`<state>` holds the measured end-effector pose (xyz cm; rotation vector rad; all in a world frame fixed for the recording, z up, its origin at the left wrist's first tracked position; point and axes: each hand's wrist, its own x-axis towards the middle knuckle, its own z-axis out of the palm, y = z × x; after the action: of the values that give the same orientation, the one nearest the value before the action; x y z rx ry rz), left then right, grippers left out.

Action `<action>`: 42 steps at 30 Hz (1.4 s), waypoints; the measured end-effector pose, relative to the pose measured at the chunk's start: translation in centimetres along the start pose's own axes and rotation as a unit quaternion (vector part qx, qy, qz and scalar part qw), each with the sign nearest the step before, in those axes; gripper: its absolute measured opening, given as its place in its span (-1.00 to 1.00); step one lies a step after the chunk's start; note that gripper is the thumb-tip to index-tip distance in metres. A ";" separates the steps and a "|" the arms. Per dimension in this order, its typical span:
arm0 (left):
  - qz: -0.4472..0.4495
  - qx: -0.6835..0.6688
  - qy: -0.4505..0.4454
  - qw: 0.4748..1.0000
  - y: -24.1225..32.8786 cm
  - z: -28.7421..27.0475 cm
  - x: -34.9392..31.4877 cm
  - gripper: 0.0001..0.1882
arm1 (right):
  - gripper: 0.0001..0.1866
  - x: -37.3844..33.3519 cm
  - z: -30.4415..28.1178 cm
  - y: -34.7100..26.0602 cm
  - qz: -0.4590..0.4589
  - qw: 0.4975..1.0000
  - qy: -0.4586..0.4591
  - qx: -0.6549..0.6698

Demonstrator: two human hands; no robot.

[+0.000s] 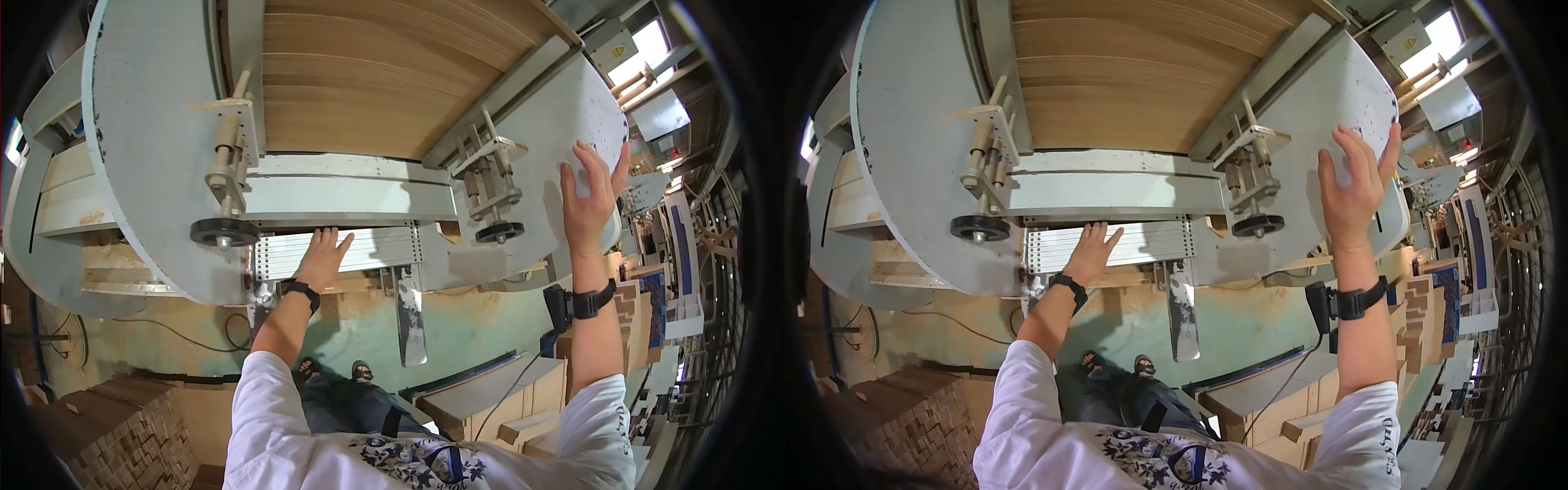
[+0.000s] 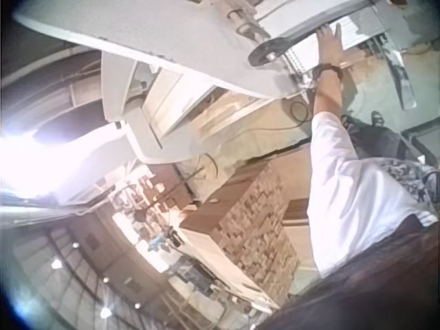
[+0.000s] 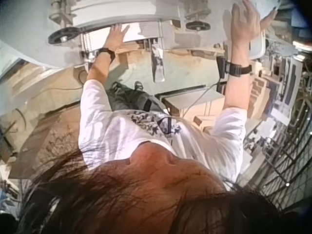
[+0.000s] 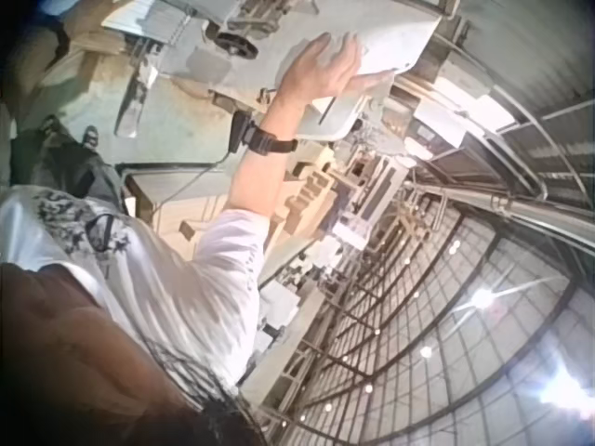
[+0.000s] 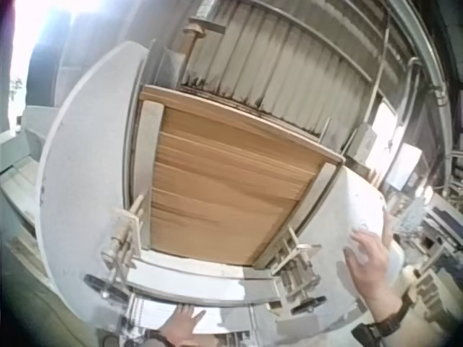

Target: The worker uses industrial woodworking machinery to process, stack, and move wooden furniture components.

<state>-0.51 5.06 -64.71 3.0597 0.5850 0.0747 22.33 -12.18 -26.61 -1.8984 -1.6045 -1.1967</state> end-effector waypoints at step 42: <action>-0.500 -0.436 0.150 0.733 19.3 0.5 -22.1 -0.63 | -0.04 -40.1 4.9 -7.8 -0.027 0.848 -0.432 0.307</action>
<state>-13.92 -21.08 -65.50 1.5446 1.5539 0.6021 17.40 -30.81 -62.93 -2.0057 -2.1013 0.2972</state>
